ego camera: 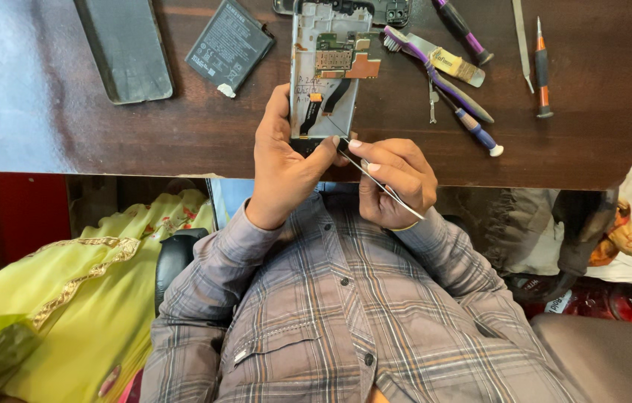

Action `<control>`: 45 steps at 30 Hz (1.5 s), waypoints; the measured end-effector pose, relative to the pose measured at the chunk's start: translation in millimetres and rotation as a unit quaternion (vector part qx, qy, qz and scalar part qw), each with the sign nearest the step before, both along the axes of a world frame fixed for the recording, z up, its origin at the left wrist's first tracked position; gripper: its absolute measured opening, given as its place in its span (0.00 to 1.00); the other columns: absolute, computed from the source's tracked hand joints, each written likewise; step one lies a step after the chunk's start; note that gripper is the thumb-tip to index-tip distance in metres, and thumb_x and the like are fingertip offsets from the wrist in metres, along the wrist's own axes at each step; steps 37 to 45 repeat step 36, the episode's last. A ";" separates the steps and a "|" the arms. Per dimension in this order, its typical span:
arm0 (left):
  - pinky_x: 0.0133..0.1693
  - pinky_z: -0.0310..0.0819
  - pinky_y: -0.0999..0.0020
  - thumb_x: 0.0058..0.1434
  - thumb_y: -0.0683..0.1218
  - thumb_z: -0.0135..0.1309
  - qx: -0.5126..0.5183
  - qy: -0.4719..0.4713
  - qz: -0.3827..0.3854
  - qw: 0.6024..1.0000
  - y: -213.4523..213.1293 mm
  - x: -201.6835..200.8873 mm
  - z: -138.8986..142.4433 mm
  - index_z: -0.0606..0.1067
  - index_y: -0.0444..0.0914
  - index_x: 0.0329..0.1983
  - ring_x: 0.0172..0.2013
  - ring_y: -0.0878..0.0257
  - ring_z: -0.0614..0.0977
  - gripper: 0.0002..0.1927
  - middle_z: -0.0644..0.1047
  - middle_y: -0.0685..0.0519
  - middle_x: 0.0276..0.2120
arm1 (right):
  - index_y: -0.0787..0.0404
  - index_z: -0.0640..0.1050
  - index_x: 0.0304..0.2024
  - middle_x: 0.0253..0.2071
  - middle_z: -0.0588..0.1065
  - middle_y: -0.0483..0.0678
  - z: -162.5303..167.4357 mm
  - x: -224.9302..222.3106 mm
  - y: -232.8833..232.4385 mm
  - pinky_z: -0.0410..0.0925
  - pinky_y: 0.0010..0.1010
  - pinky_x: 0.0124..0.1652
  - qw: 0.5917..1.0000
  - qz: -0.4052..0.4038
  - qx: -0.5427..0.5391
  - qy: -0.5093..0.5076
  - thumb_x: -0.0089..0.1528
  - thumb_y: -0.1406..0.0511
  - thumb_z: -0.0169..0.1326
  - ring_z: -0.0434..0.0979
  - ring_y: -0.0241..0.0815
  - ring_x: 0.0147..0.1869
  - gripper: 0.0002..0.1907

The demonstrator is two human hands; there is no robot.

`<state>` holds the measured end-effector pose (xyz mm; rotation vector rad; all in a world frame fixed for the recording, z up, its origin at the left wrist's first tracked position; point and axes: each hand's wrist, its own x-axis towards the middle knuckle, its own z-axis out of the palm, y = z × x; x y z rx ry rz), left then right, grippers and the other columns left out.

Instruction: The person repairs a disassembled smartphone at a workbench. They use a screwdriver on the phone frame, handle the motherboard and small components, then hold the phone chassis and use tweezers to work on a flex cable and connector at the bottom edge of the device.

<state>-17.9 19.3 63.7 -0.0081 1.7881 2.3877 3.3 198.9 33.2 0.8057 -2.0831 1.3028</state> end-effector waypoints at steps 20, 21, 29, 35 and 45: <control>0.41 0.85 0.70 0.67 0.27 0.51 0.033 -0.016 -0.008 0.999 -0.8 -1.8 -0.1 0.62 0.33 0.64 0.44 0.64 0.83 0.25 0.75 0.49 0.52 | 0.63 0.64 0.51 0.48 0.79 0.61 6.0 -1.5 -0.8 0.76 0.37 0.43 1.000 0.004 -0.016 -0.026 0.64 0.80 0.56 0.82 0.53 0.46 0.19; 0.41 0.86 0.70 0.66 0.27 0.51 0.032 -0.017 -0.009 0.999 -0.8 -1.5 0.6 0.62 0.33 0.65 0.44 0.64 0.83 0.25 0.75 0.49 0.52 | 0.63 0.64 0.51 0.48 0.79 0.61 6.2 -1.1 -0.9 0.76 0.37 0.43 0.999 0.003 -0.020 -0.033 0.64 0.80 0.56 0.82 0.53 0.46 0.19; 0.41 0.86 0.69 0.66 0.27 0.52 0.022 -0.017 -0.006 1.000 0.8 -0.7 2.4 0.62 0.34 0.64 0.46 0.64 0.83 0.25 0.74 0.50 0.52 | 0.62 0.64 0.52 0.49 0.78 0.62 4.7 -0.5 2.5 0.76 0.38 0.47 0.996 0.031 -0.048 -0.062 0.63 0.81 0.55 0.82 0.54 0.48 0.21; 0.40 0.87 0.68 0.66 0.27 0.53 0.034 -0.020 0.006 0.999 3.0 0.5 -2.5 0.63 0.33 0.63 0.45 0.63 0.84 0.25 0.74 0.49 0.51 | 0.62 0.64 0.53 0.50 0.78 0.62 0.1 0.9 6.0 0.77 0.39 0.46 0.996 0.030 -0.058 -0.054 0.63 0.81 0.55 0.82 0.55 0.48 0.21; 0.40 0.87 0.67 0.66 0.27 0.53 0.040 -0.021 0.007 0.999 3.1 0.6 -3.4 0.63 0.33 0.63 0.45 0.63 0.84 0.24 0.75 0.49 0.51 | 0.61 0.64 0.53 0.50 0.78 0.62 -0.2 2.2 6.4 0.78 0.40 0.46 0.996 0.023 -0.066 -0.049 0.64 0.81 0.56 0.83 0.55 0.48 0.21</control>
